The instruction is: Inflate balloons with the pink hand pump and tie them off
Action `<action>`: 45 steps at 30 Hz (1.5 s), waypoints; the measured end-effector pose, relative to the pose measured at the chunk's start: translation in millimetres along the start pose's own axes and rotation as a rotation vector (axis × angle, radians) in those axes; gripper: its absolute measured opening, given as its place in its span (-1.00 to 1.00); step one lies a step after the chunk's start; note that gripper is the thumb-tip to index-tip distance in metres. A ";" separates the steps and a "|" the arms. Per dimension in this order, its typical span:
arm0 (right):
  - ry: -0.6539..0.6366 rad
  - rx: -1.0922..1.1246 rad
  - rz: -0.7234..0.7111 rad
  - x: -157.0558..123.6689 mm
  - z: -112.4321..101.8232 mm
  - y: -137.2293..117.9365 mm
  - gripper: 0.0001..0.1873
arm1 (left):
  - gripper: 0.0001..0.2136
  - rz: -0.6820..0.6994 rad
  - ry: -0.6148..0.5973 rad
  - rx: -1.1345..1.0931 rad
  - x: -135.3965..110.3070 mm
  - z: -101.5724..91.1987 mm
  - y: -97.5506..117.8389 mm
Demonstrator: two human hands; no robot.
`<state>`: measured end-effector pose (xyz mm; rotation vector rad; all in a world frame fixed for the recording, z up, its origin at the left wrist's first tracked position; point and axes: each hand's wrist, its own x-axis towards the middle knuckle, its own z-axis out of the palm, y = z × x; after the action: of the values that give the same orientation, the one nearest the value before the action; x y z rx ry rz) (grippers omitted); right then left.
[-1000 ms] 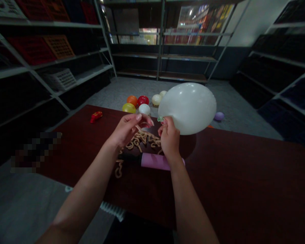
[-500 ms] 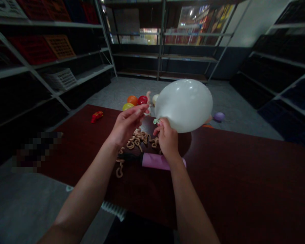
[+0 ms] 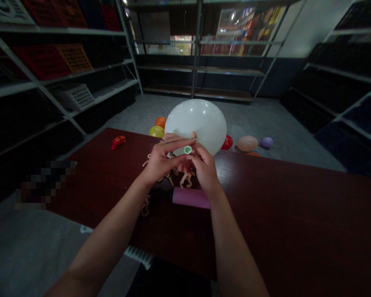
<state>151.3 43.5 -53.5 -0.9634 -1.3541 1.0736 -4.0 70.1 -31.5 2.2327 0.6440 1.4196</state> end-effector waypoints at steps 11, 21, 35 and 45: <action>0.007 -0.093 0.000 3.8 -5.3 5.3 -0.55 | -0.84 -0.171 0.246 0.004 -7.0 18.2 -0.8; -0.155 0.082 0.184 -0.7 -10.8 -14.8 -0.19 | -0.77 0.051 0.229 0.262 -17.3 21.2 -2.0; 0.118 0.001 -0.037 -5.9 -8.9 -27.4 -0.51 | -0.82 -0.034 0.153 0.190 -11.8 17.7 8.4; -0.061 -0.148 -0.135 0.7 -15.2 -19.7 -0.62 | -0.86 -0.742 0.471 -0.684 7.1 31.8 3.3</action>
<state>167.0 40.1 -34.5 -0.9387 -1.5432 0.9169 28.2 68.6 -37.0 0.9840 0.8461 1.4448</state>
